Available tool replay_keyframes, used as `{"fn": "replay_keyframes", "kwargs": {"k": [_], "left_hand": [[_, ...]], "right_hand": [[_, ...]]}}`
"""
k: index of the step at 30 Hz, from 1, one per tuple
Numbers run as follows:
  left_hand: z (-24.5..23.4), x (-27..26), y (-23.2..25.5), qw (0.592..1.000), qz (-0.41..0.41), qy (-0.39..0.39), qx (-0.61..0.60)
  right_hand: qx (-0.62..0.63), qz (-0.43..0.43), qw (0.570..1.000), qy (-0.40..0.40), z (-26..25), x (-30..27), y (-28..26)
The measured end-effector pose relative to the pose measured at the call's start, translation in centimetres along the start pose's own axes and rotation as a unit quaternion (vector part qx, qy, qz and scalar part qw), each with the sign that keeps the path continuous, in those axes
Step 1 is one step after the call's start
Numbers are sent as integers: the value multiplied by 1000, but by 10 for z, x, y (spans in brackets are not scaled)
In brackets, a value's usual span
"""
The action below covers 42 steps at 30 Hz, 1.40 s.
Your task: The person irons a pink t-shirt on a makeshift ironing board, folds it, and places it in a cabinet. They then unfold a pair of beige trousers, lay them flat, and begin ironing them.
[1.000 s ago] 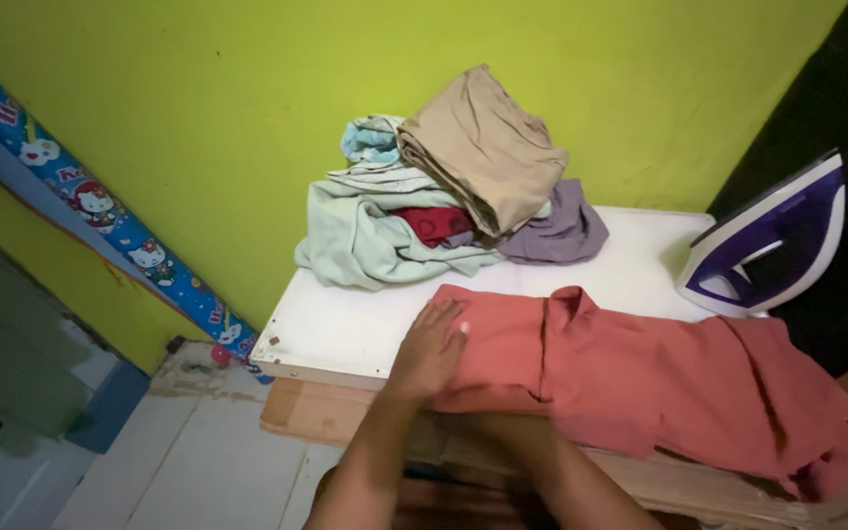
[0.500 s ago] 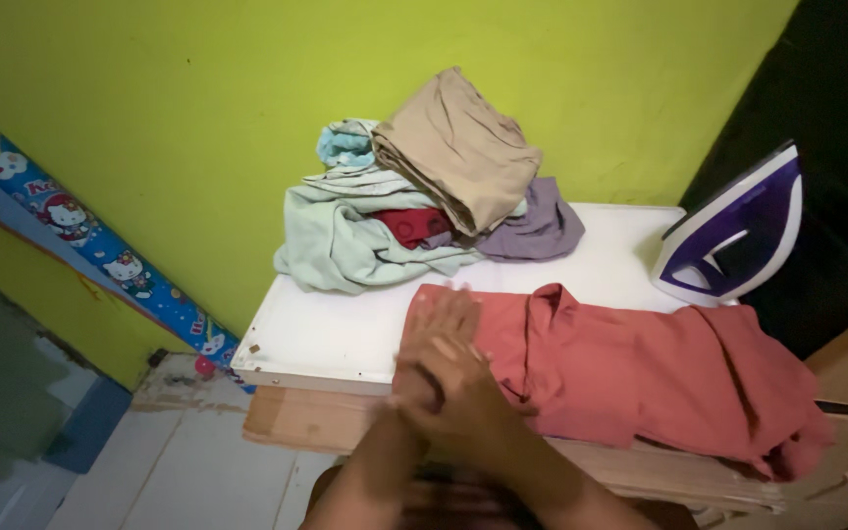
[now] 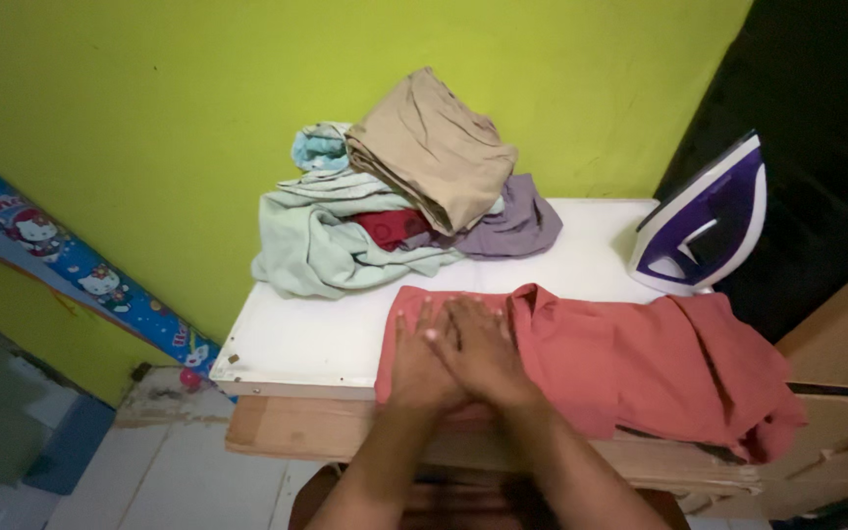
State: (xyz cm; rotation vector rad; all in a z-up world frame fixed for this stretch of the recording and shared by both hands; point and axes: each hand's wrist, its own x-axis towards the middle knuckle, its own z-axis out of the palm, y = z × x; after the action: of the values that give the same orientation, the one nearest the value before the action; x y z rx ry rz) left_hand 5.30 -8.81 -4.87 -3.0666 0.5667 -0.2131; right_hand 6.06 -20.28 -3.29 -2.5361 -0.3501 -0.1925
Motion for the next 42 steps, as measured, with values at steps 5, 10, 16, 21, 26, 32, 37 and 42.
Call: {"fn": "replay_keyframes", "kwargs": {"k": [5, 10, 16, 21, 26, 32, 37, 42], "left_hand": [[-43, -11, 4, 993, -37, -36, -103], [-53, -13, 4, 994, -34, -12, -105], [-23, -6, -6, 979, 10, 76, -189], [-13, 8, -56, 910, -35, 247, -331], [-33, -6, -85, 903, -270, 91, -320], [4, 13, -85, 919, -249, 32, -304], [2, 29, -100, 880, -217, 181, -382], [-52, 16, -115, 891, -258, 187, -323]], "right_hand": [[-96, 58, 994, 0, -17, -10, 47], [-152, 48, 983, 89, -37, -19, 109], [-140, 184, 950, 211, -72, -43, 76], [-112, 238, 962, 66, -82, -46, 60], [39, 135, 981, 133, -49, -42, 89], [133, 98, 959, 229, -38, -30, 100], [207, 93, 945, 238, -62, -14, 81], [140, 106, 961, 213, -54, 5, 75]]}}
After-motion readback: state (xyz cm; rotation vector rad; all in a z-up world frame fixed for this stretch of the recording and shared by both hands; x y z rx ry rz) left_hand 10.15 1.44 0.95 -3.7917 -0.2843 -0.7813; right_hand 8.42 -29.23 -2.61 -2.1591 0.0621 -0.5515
